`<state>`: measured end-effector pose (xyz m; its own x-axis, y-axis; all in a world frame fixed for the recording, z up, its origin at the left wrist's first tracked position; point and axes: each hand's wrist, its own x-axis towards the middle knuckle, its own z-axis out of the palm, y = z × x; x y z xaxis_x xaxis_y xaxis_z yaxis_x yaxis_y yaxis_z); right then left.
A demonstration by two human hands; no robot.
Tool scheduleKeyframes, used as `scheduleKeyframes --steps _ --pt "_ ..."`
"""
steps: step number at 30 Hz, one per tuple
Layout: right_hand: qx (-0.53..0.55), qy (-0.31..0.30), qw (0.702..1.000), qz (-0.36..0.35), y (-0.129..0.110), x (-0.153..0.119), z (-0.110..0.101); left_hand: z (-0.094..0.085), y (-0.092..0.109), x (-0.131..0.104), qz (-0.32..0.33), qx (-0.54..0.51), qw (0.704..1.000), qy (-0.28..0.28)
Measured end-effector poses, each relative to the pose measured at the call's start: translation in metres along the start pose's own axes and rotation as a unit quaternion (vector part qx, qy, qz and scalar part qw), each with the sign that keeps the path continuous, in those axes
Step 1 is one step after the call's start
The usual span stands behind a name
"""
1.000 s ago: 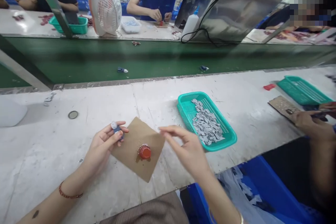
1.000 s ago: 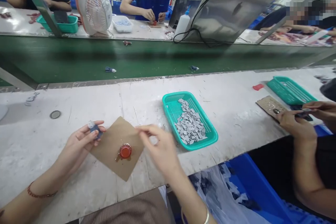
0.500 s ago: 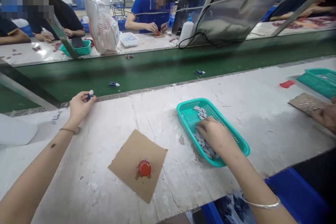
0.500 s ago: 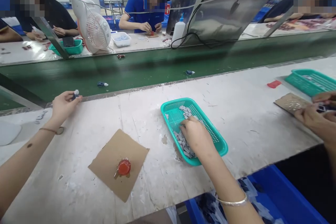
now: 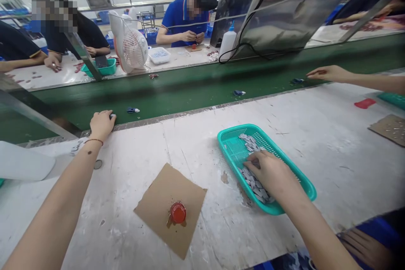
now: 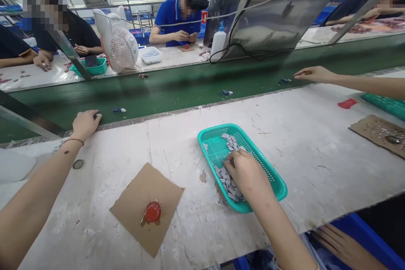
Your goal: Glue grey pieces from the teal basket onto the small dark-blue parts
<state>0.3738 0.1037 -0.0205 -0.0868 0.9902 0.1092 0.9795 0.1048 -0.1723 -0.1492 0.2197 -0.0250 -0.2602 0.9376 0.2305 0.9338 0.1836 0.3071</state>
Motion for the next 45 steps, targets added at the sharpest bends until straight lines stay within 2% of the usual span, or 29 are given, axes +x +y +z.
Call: scheduleKeyframes --steps 4,7,9,11,15,19,22,24,26,29,31,32,35,38,45 --pt "0.077 0.024 0.996 -0.03 0.0 -0.004 -0.005 0.001 0.015 0.007 0.07 -0.004 0.997 -0.016" --pt "0.162 0.097 0.981 -0.049 -0.013 -0.019 -0.019 0.003 0.028 0.013 0.112 -0.027 0.992 -0.047" --pt "0.213 0.129 0.966 -0.063 -0.028 -0.036 -0.028 0.006 0.033 0.015 0.108 -0.044 0.991 -0.06" --pt "0.259 0.12 0.954 -0.087 -0.047 -0.057 -0.032 0.007 0.036 0.015 0.086 -0.063 0.992 -0.06" --pt "0.317 0.067 0.932 -0.163 -0.079 -0.093 -0.014 0.002 0.039 0.007 0.042 -0.126 0.99 -0.037" --pt "0.28 0.073 0.945 -0.152 -0.088 -0.113 0.016 -0.013 0.049 -0.011 0.006 -0.228 0.974 -0.011" --pt "0.249 0.075 0.958 -0.121 -0.085 -0.121 0.024 -0.021 0.064 -0.034 -0.054 -0.344 0.937 -0.013" --pt "0.25 0.062 0.959 -0.123 -0.083 -0.124 0.021 -0.024 0.074 -0.055 -0.092 -0.417 0.903 -0.043" --pt "0.239 0.053 0.96 -0.138 -0.081 -0.126 0.017 -0.027 0.084 -0.082 -0.114 -0.482 0.863 -0.104" --pt "0.197 0.053 0.965 -0.163 -0.077 -0.129 0.012 -0.032 0.095 -0.128 -0.155 -0.57 0.778 -0.212" --pt "0.18 0.052 0.967 -0.171 -0.074 -0.133 0.012 -0.037 0.099 -0.156 -0.186 -0.605 0.73 -0.257" --pt "0.176 0.051 0.968 -0.171 -0.073 -0.135 0.012 -0.039 0.1 -0.167 -0.196 -0.613 0.716 -0.27" --pt "0.174 0.048 0.969 -0.168 -0.069 -0.142 0.014 -0.044 0.1 -0.193 -0.21 -0.63 0.685 -0.298" --pt "0.178 0.051 0.97 -0.156 -0.07 -0.146 0.015 -0.045 0.096 -0.208 -0.222 -0.636 0.664 -0.325" --pt "0.175 0.078 0.98 -0.047 -0.087 -0.147 0.018 -0.042 0.091 -0.239 -0.234 -0.658 0.627 -0.345"
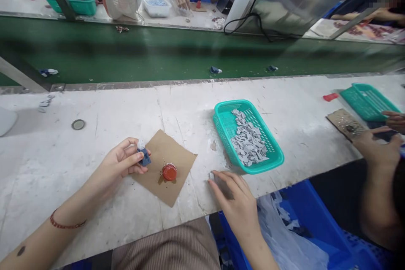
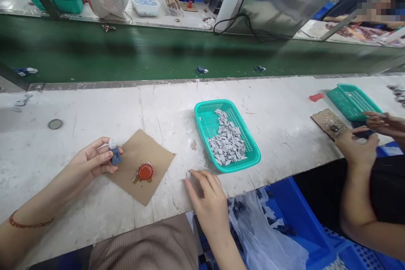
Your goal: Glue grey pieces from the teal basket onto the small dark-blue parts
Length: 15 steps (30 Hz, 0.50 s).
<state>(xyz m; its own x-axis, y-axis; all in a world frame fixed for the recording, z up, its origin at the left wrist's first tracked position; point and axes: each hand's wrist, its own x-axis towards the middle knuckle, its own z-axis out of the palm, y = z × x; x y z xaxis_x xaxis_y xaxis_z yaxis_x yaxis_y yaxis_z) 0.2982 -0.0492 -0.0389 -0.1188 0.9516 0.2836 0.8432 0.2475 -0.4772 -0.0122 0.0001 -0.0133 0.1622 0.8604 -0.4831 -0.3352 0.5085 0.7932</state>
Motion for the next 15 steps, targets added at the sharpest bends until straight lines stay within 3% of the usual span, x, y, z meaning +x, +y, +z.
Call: scheduleKeyframes --steps 9,15 --pt "0.038 -0.077 0.995 0.041 -0.007 0.011 -0.004 0.0 -0.018 -0.012 0.027 -0.006 1.0 -0.006" --pt "0.165 -0.138 0.977 0.013 -0.051 0.041 -0.007 0.0 -0.024 -0.012 0.069 -0.005 0.998 -0.011"
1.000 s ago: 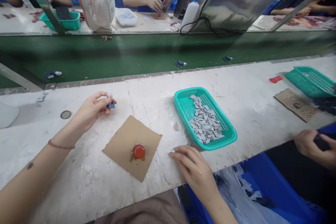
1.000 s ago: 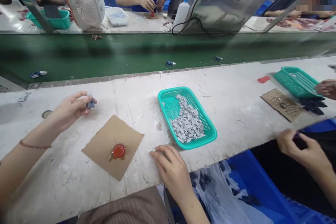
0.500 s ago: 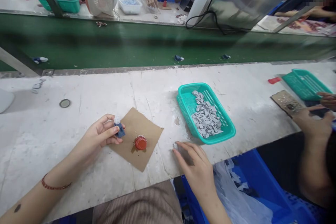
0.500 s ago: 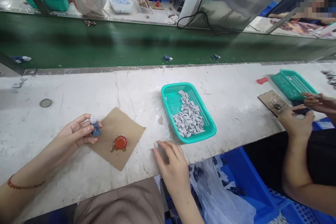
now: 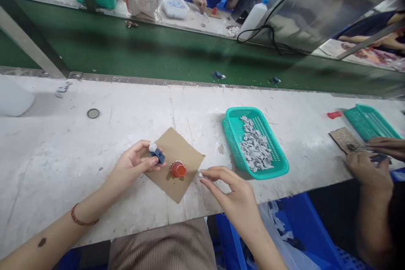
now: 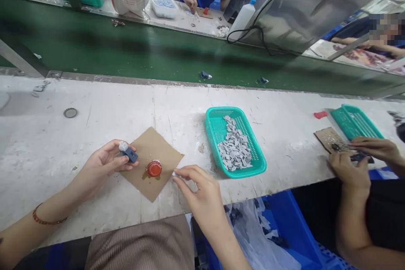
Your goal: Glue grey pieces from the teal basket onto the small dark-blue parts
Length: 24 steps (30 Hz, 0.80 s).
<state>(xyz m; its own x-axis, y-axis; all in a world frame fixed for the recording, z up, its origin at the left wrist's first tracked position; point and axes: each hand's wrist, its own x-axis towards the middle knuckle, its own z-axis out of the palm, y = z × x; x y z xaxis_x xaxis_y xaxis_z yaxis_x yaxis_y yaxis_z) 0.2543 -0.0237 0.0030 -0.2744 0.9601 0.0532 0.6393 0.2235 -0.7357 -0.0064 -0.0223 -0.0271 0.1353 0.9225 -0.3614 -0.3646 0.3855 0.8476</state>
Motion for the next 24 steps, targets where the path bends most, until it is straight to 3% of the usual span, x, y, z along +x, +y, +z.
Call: scheduleKeyframes --steps 5,13,16,19,24 --pt "0.03 -0.061 0.997 -0.046 -0.024 0.025 0.018 -0.001 0.0 0.0 0.029 0.003 1.0 0.003" --pt "-0.034 -0.089 0.993 -0.069 -0.026 0.032 0.025 0.0 -0.001 0.0 0.026 -0.013 0.999 -0.022" --pt "0.004 -0.093 0.995 -0.028 -0.031 0.035 0.02 0.003 0.0 -0.002 0.033 -0.014 0.999 -0.026" --pt "0.116 -0.091 0.987 0.057 -0.037 0.042 0.012 0.006 0.0 -0.005 0.034 -0.012 0.999 -0.031" --pt "0.326 -0.109 0.923 0.175 -0.044 0.052 0.009 0.01 0.001 -0.011 0.039 -0.023 0.998 -0.045"
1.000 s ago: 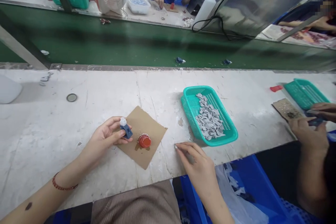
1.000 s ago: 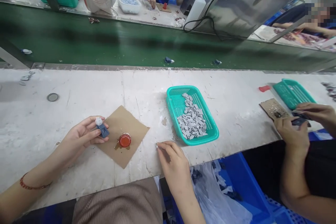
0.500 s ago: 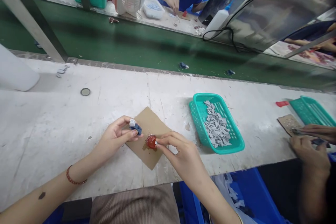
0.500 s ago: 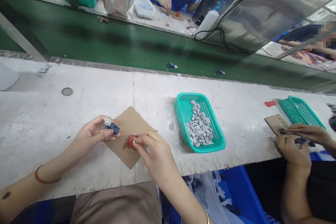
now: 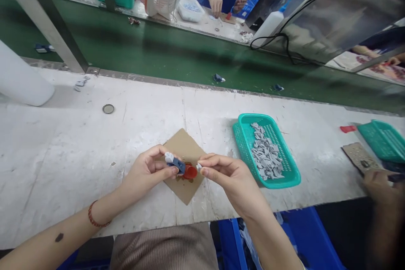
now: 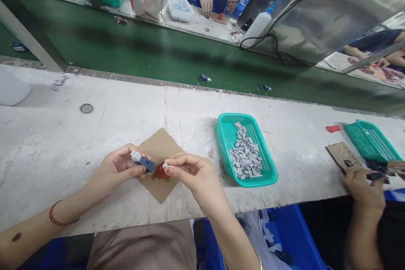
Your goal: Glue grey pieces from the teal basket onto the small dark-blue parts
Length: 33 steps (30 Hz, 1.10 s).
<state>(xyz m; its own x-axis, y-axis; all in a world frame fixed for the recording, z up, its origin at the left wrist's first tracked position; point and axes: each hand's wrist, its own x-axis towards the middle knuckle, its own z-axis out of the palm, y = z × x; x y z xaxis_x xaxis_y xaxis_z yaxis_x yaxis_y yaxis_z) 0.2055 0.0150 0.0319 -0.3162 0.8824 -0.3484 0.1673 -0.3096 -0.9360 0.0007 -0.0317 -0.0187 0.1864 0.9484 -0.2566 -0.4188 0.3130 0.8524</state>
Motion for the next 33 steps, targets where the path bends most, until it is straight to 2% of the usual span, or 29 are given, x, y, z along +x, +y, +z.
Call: scheduleKeyframes --steps 4,12,23,26,30,33 --pt "0.05 -0.021 0.998 0.02 -0.002 0.003 0.011 0.002 -0.001 -0.002 0.011 -0.022 1.0 -0.01" --pt "0.05 -0.059 0.997 -0.005 -0.006 0.006 0.027 0.003 -0.001 -0.003 0.025 -0.066 0.997 -0.015" --pt "-0.111 -0.024 0.99 -0.084 -0.01 0.003 0.03 0.005 0.002 -0.004 0.035 -0.033 0.999 0.002" --pt "-0.094 -0.037 0.993 -0.062 -0.009 0.004 0.03 0.004 0.0 -0.004 0.045 -0.026 0.999 -0.001" --pt "0.023 -0.083 0.996 0.016 -0.005 0.006 0.026 0.003 0.001 -0.004 0.049 -0.014 0.999 -0.01" --pt "0.075 -0.093 0.992 0.038 0.0 0.007 0.025 0.002 0.002 -0.003 0.045 -0.012 0.999 -0.011"
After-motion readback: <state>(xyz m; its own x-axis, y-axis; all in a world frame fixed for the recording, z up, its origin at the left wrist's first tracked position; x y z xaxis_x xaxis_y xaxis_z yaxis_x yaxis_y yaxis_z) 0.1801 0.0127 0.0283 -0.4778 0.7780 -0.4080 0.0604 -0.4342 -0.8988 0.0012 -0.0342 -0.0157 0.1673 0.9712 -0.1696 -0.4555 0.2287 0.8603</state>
